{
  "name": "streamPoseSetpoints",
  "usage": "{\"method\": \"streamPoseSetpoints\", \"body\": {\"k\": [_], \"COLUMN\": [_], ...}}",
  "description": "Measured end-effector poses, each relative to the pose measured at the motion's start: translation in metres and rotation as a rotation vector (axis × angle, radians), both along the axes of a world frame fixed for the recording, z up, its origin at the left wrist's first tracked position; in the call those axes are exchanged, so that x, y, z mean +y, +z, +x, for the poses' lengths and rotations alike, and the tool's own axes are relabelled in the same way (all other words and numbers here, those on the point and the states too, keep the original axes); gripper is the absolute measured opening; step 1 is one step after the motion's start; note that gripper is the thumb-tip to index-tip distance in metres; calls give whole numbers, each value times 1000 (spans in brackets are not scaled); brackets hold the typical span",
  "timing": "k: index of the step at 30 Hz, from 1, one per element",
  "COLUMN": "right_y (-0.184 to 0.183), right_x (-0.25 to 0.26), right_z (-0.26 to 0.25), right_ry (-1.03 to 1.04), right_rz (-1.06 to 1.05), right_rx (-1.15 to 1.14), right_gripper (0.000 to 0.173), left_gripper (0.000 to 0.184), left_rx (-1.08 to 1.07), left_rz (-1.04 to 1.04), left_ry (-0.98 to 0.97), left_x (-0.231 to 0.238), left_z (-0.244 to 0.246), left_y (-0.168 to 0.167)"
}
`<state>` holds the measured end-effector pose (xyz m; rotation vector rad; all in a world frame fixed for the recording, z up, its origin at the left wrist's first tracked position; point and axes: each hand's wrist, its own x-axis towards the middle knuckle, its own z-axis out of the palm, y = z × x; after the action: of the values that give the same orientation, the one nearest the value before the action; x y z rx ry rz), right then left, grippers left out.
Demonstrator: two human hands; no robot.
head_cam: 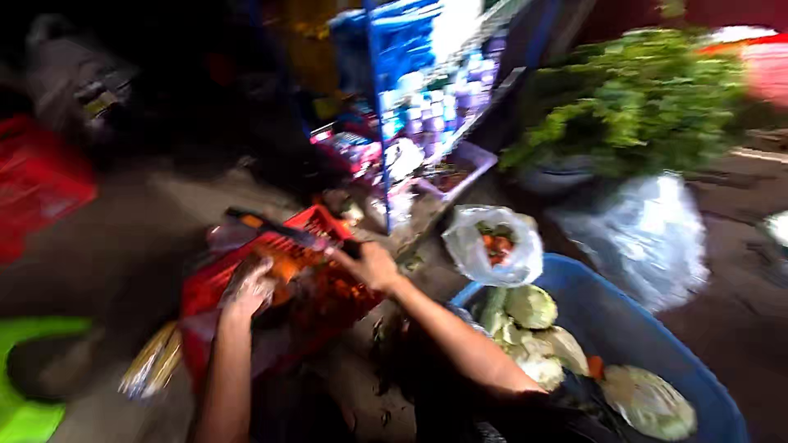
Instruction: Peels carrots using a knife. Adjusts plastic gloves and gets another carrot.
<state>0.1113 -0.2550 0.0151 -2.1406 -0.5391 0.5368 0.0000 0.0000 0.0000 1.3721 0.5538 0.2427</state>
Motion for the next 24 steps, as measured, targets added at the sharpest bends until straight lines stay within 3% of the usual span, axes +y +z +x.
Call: {"method": "streamPoseSetpoints", "body": {"k": [2, 4, 7, 14, 19, 24], "right_y": [-13, -15, -13, -32, -43, -44], "right_x": [11, 21, 31, 46, 53, 55], "right_z": [-8, -16, -33, -53, -75, -84], "right_ry": [5, 35, 106, 264, 456, 530], "right_rz": [33, 39, 33, 43, 97, 44], "right_rx": [-56, -112, -145, -205, -402, -567], "right_gripper": [66, 66, 63, 70, 84, 92], "left_gripper": [30, 46, 61, 62, 29, 34], "left_rx": [-268, -376, -246, -141, -181, -245], "left_rz": [-372, -561, -558, -596, -642, -512], "left_ry": [95, 128, 276, 355, 530, 480], "left_x": [-2, -11, -30, -39, -57, -54], "left_z": [-23, -39, -50, -67, -81, -83], "left_y": [4, 8, 13, -10, -16, -9]}}
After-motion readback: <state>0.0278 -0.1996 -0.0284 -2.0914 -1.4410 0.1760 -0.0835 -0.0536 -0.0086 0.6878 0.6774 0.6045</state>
